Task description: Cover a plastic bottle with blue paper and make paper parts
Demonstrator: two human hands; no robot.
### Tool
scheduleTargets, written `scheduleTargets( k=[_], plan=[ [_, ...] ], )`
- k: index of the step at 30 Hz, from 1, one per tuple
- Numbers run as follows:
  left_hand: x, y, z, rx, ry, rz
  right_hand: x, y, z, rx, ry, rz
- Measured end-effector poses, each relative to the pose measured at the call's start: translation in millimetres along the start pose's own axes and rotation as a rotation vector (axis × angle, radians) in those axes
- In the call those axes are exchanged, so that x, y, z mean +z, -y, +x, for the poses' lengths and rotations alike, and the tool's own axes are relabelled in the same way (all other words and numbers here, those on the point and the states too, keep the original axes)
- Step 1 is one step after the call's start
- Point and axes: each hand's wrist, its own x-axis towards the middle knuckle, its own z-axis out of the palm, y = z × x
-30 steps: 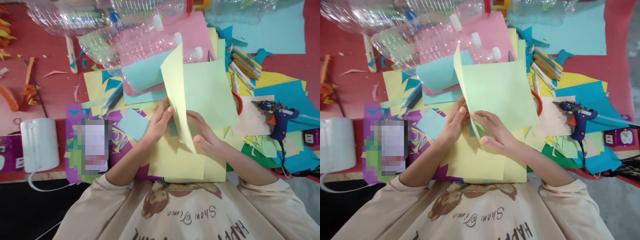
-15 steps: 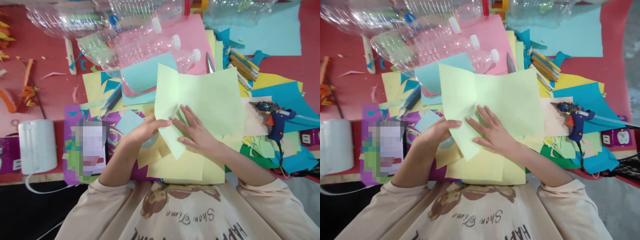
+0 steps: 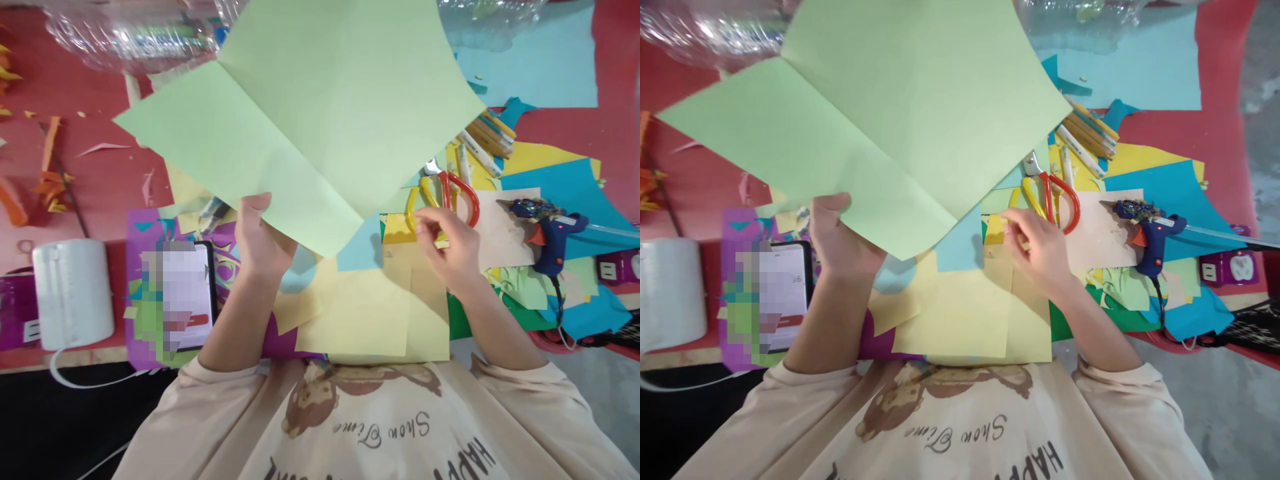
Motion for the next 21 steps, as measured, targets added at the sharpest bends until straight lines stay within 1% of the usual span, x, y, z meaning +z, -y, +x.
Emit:
scheduleTargets(
  k=[2, 5, 9, 12, 16, 19, 21],
  plan=[
    [-0.3, 0.6, -0.7, -0.004, -0.002, -0.013, -10.2, -11.0, 3.1, 0.114, 0.049, -0.179],
    [-1.2, 2.5, -0.9, -0.077, -0.021, -0.022, -18.5, -26.4, 8.8, 0.252, 0.15, -0.379],
    [-1.2, 4.6, -0.5, -0.131, -0.036, -0.061, -14.7, -34.9, 16.0, 0.345, 0.275, -0.475],
    [-0.8, 4.4, 0.3, -0.141, -0.016, -0.109, -9.3, -35.9, 21.6, 0.368, 0.326, -0.485],
    [-0.3, 3.2, 2.0, -0.184, 0.031, -0.151, -9.4, -40.3, 29.8, 0.402, 0.331, -0.475],
    [-0.6, 2.5, 2.5, -0.206, 0.022, -0.149, -15.3, -43.3, 34.6, 0.448, 0.276, -0.394],
    [-2.1, 1.6, 1.9, -0.203, 0.026, -0.132, -23.1, -42.4, 35.7, 0.491, 0.208, -0.22]
  ],
)
